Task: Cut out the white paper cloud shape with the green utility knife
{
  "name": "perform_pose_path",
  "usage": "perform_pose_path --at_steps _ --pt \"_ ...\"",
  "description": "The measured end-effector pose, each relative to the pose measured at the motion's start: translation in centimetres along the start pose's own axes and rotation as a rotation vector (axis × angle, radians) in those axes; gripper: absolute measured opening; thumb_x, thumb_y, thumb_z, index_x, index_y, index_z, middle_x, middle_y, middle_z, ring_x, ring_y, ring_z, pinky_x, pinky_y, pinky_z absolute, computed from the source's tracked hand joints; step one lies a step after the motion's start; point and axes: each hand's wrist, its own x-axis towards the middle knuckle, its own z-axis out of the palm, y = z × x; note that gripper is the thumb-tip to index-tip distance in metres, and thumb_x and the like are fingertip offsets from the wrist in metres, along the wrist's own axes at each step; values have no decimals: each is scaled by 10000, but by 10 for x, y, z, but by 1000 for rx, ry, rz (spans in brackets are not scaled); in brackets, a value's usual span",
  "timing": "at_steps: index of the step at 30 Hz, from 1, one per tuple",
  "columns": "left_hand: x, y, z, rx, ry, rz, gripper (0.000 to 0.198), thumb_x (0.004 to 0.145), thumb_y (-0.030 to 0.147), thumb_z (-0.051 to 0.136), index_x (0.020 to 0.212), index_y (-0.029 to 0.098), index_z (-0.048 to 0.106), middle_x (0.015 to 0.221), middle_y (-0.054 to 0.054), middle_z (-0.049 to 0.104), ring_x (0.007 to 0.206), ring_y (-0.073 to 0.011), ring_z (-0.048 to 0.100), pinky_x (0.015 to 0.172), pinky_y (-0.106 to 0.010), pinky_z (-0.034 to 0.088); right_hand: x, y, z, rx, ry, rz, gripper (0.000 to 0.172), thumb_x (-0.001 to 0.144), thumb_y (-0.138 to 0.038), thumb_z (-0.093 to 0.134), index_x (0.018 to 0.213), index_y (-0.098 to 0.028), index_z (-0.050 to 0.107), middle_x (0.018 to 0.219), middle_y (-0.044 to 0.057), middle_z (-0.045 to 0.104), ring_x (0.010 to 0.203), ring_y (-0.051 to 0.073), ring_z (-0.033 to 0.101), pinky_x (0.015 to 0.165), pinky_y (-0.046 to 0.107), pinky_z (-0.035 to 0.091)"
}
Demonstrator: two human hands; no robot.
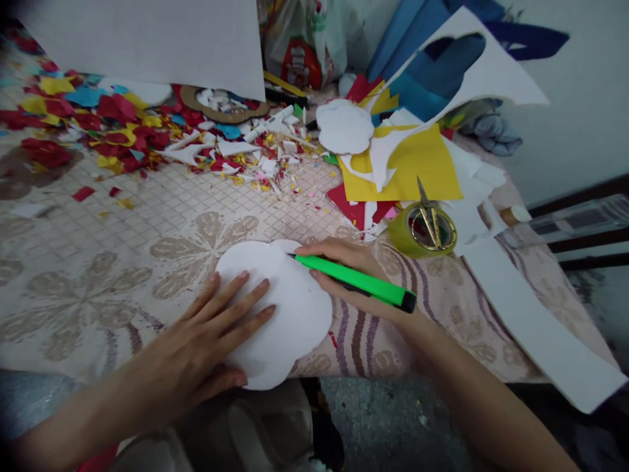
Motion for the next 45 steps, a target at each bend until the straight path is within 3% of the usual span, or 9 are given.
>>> perform_pose_path --at_steps 8,15,29,37,42,45 --pt "-2 3 9 26 9 -10 835 852 384 749 1551 206 328 1653 -102 223 1524 -379 156 1195 -639 165 -12 1 11 18 85 42 296 927 -177 614 1211 -252 655 1105 50 729 986 194 701 822 326 587" --pt "-1 3 9 37 10 -17 828 861 383 737 1556 217 319 1655 -98 222 1524 -371 161 1207 -620 140 -19 3 12 30 90 71 314 937 -183 612 1236 -272 646 1149 43 718 1024 193 690 869 337 579" --pt "1 6 8 79 46 -5 847 800 397 802 1513 176 401 1617 -138 306 1478 -419 275 1145 -663 262 -37 -5 19 50 143 168 342 945 -181 599 1267 -290 635 1220 30 692 1106 194 660 971 353 558" --pt "0 7 10 86 56 -20 899 760 432 835 1512 190 405 1619 -129 306 1477 -417 281 1159 -654 257 -50 -17 25 61 187 268 370 936 -161 598 1280 -296 623 1203 27 691 1102 190 651 970 325 547" --pt "1 21 18 108 97 -96 841 785 458 805 1496 203 435 1611 -118 329 1467 -420 305 1134 -658 319 -42 -13 25 72 172 240 361 947 -181 602 1284 -306 625 1228 14 685 1121 177 642 983 298 526" --pt "5 39 24 146 145 -198 862 735 424 849 1464 150 478 1576 -182 370 1425 -478 351 1064 -705 378 -28 -7 19 56 122 163 337 948 -199 608 1264 -312 635 1213 7 691 1104 168 651 937 273 533"
